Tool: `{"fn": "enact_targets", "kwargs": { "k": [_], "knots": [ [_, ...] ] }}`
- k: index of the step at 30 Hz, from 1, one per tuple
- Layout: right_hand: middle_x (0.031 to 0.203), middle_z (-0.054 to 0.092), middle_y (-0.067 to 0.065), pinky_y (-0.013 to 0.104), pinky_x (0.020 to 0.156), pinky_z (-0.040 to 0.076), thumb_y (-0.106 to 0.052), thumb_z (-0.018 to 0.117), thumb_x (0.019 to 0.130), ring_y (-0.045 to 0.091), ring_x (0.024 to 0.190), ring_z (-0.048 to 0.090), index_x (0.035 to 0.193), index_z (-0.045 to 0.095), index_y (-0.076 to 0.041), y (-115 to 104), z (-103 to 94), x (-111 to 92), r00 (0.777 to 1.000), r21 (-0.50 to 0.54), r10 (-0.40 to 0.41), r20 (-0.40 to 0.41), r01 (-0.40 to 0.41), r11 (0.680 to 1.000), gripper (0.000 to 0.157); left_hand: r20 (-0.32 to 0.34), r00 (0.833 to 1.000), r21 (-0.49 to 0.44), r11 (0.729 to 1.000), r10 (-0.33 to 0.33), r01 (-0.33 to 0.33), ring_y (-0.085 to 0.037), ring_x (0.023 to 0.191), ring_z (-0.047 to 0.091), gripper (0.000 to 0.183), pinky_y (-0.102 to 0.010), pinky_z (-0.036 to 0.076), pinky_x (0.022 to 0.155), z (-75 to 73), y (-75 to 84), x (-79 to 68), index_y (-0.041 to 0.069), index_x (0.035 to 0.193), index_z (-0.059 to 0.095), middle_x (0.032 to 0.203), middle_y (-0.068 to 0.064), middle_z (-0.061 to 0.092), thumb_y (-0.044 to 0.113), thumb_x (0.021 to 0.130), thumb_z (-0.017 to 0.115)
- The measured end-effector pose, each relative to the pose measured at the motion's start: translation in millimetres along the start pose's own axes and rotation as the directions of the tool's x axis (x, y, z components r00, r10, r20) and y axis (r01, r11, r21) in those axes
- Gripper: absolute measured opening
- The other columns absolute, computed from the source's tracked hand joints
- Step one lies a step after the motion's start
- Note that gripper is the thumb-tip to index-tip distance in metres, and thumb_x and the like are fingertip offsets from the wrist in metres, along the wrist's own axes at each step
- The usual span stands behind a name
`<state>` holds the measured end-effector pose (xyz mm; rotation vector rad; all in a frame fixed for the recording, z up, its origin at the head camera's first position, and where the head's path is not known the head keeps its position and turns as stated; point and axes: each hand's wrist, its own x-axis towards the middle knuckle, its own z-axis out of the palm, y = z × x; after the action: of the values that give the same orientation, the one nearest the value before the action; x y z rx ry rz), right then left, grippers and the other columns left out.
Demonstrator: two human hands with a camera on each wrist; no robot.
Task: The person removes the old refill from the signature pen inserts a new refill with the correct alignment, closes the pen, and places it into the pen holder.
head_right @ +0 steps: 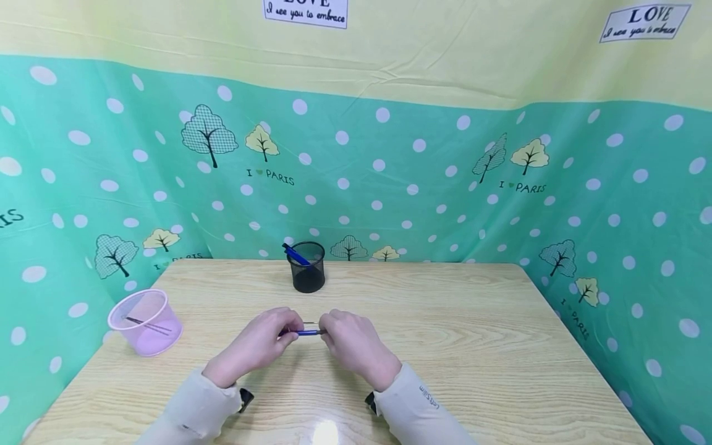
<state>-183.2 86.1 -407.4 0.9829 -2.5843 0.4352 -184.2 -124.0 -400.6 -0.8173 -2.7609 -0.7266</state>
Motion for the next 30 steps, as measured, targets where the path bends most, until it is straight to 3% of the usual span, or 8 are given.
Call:
{"fn": "enact_targets", "kwargs": {
  "k": [15,30],
  "knots": [
    [0.078,0.057,-0.010,0.021,0.056,0.045,-0.014,0.071,0.086,0.003,0.067,0.051,0.089,0.065,-0.017,-1.0,-0.1,-0.1,1.000,0.000,0.007,0.006,-0.007,1.000,0.006,-0.021,1.000,-0.048,0.999,-0.023,0.022,-0.008,0.076,0.053,0.020,-0.030,0.046,0.070,2.9,-0.9,0.2,0.016,0.087,0.065,0.083,0.010,0.055,0.002,0.077,0.076],
    [0.079,0.056,-0.009,0.021,0.056,0.045,-0.013,0.069,0.087,0.003,0.067,0.050,0.090,0.066,-0.016,-0.5,-0.3,0.1,1.000,0.023,0.024,0.017,-0.024,0.999,0.005,0.016,0.998,-0.062,0.996,-0.057,0.058,-0.013,0.079,0.054,0.021,-0.031,0.045,0.070,0.4,-0.3,-0.4,0.013,0.096,0.065,0.089,0.005,0.058,0.007,0.079,0.076]
  ]
}}
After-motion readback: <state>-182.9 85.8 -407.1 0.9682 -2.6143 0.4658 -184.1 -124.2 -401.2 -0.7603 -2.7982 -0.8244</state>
